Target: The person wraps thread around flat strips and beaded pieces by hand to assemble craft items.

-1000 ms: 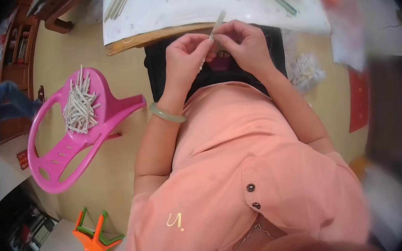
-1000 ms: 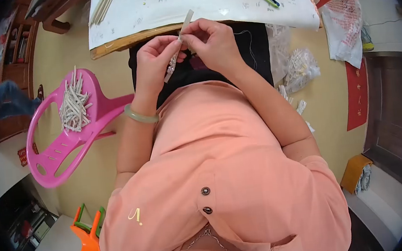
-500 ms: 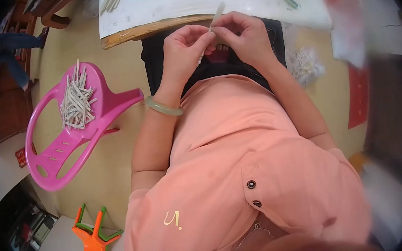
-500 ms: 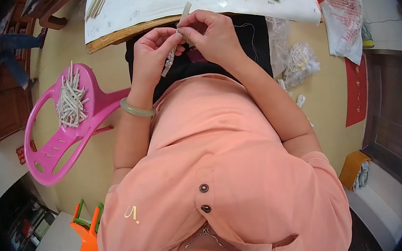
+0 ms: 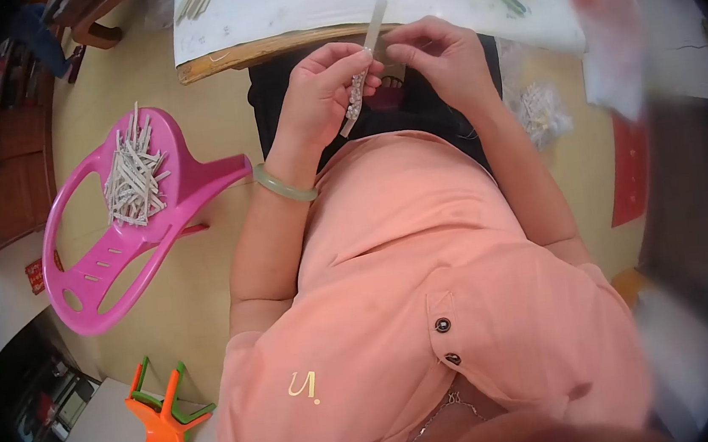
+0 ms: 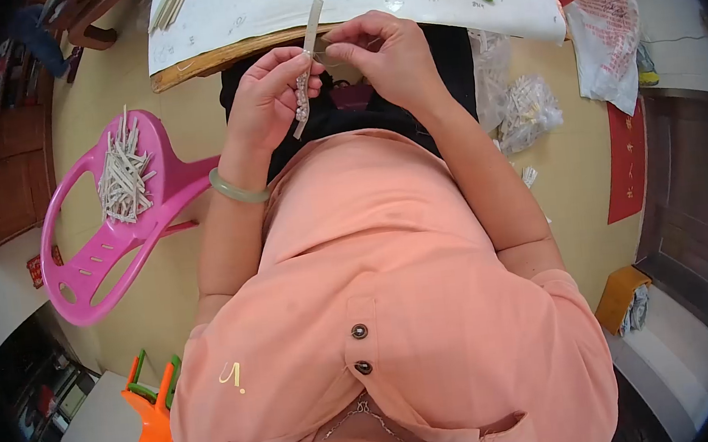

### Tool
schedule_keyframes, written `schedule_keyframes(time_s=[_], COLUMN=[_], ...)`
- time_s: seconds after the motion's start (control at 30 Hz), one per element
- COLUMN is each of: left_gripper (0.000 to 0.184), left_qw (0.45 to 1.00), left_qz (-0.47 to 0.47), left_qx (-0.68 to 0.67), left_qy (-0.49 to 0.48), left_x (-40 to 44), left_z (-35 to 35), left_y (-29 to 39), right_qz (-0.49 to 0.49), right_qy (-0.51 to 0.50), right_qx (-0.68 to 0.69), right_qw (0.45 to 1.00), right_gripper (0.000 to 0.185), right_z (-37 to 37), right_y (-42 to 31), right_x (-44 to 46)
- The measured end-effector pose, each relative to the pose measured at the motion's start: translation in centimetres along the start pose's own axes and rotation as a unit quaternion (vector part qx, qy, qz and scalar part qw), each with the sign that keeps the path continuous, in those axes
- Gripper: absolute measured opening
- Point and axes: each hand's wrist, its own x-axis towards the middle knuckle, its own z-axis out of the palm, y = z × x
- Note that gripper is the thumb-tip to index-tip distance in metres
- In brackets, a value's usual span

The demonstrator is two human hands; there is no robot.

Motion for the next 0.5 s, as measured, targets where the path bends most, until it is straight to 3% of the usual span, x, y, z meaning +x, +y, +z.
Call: schedule_keyframes(time_s=[0.07, 0.3, 0.5], left_gripper=[0.013, 0.015, 0.016], left_qw=[1.000, 1.000, 1.000], left_qz=[0.002, 0.001, -0.008], left_qx=[-0.001, -0.007, -0.006], left_qy=[-0.003, -0.010, -0.012], left_x=[-0.06, -0.09, -0.14], left_z=[0.08, 0.21, 0.25], left_y=[-0.04, -0.09, -0.04], right_qz=[0.042, 0.049, 0.000], right_qy=[-0.016, -0.029, -0.029], right_qx=[0.061, 0.069, 0.077], right_qw=[0.997, 0.996, 0.997], right_gripper=[0.014, 0.015, 0.013], right_z=[0.37, 0.70, 0.56], right_y=[-0.16, 0.20, 0.28], right_x=[-0.13, -0.28, -0.28])
